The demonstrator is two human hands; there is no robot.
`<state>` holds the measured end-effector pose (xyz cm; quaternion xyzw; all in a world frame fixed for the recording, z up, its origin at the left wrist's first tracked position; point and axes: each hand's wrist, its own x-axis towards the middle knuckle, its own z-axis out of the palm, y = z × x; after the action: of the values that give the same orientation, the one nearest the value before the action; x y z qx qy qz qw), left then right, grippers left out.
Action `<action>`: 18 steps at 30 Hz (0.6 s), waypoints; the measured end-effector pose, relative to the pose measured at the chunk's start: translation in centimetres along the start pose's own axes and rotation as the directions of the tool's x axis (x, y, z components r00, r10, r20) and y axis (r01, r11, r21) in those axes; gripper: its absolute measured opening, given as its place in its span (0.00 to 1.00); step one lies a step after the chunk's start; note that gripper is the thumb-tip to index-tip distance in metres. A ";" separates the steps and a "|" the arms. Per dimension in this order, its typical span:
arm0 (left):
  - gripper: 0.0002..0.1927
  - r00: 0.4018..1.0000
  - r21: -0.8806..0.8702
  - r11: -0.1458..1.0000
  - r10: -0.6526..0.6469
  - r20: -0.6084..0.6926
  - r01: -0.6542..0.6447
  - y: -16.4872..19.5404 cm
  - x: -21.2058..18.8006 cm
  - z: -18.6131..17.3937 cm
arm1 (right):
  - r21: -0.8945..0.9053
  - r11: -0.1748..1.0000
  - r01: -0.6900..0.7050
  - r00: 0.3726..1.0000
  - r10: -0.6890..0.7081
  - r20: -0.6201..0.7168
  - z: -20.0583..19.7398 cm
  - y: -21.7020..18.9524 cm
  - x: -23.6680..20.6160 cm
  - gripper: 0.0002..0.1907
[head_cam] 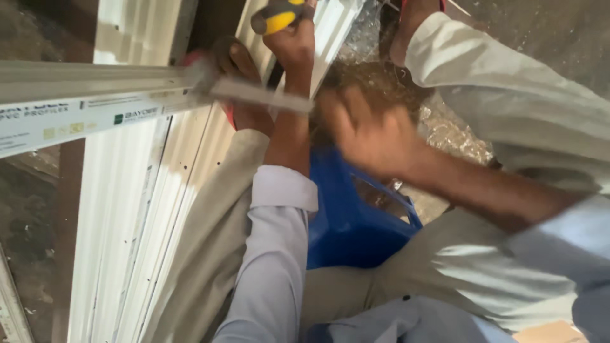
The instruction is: The person assembles a white UPVC window frame by inserting a chisel into the profile and tapping it with a hammer to seat the joint. The person repeats this action at multiple points along the frame while seated on a stool.
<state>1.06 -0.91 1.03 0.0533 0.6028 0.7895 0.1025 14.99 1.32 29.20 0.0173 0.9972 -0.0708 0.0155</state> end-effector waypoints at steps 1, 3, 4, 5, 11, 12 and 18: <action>0.11 1.000 0.073 0.997 0.013 0.011 -0.013 -0.1 0.0 0.0 | -0.050 0.993 -0.111 0.957 0.120 0.264 0.7 0.7 0.5 0.19; 0.13 0.999 0.149 0.988 0.049 -0.009 -0.048 -0.2 -0.1 -0.1 | -0.087 0.975 -0.205 0.888 0.222 0.402 1.4 1.1 0.6 0.19; 0.17 0.997 0.156 0.986 0.063 -0.039 -0.056 -0.2 -0.1 -0.1 | -0.040 0.978 -0.206 0.928 0.208 0.308 1.5 0.9 0.3 0.19; 0.21 0.994 0.165 0.984 0.074 -0.075 -0.060 -0.2 -0.1 -0.2 | 0.008 0.980 -0.199 0.957 0.193 0.216 1.6 0.6 -0.2 0.20; 0.14 0.992 -0.174 0.981 0.098 0.076 -0.083 -0.3 0.1 0.3 | 0.302 0.940 0.160 0.939 -0.050 -0.341 0.9 -1.4 -1.7 0.13; 0.11 0.986 -0.094 0.987 0.139 0.097 -0.130 -0.4 0.0 0.4 | 0.186 0.978 0.094 0.967 -0.045 -0.251 0.9 -0.9 -1.3 0.13; 0.17 0.985 -0.139 0.978 0.163 0.058 -0.153 -0.4 -0.1 0.8 | -0.184 0.964 -0.191 0.954 0.226 0.197 1.1 2.3 0.7 0.27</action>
<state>1.32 -0.10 0.82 0.1212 0.5384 0.8315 0.0634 14.43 3.44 27.82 0.1137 0.9845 0.0115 0.1329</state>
